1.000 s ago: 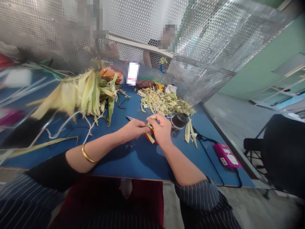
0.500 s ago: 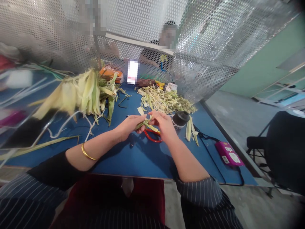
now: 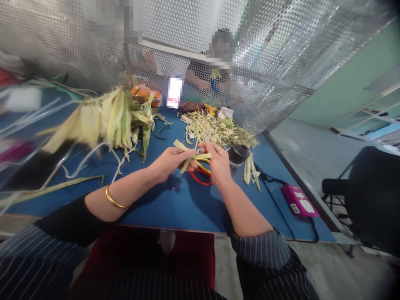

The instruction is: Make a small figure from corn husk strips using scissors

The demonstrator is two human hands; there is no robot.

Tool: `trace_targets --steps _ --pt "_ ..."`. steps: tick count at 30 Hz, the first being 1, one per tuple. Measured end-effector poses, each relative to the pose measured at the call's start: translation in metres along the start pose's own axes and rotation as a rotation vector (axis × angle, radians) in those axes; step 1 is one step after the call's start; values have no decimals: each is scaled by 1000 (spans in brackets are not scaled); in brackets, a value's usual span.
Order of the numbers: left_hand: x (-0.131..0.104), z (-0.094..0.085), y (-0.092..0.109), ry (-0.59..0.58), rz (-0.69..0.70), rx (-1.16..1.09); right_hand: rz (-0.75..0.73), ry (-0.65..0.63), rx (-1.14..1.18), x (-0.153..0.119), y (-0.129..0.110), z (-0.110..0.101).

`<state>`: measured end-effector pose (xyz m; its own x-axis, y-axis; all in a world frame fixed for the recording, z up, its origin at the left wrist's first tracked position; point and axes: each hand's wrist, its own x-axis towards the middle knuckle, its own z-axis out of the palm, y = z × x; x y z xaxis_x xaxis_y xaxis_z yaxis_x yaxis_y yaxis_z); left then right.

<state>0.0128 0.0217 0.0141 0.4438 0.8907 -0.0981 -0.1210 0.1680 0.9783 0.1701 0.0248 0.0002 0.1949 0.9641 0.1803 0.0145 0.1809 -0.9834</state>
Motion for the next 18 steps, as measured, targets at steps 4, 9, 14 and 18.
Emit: trace_targets --steps 4,9,14,18 --pt "6 -7 4 27 105 -208 -6 57 -42 -6 -3 3" --pt "9 -5 1 47 173 -202 -50 -191 -217 -21 -2 15" --pt "9 -3 -6 81 192 -141 -76 -232 -149 -24 0 18" --pt "7 -5 -1 107 188 -160 -88 -278 -156 -24 -4 17"
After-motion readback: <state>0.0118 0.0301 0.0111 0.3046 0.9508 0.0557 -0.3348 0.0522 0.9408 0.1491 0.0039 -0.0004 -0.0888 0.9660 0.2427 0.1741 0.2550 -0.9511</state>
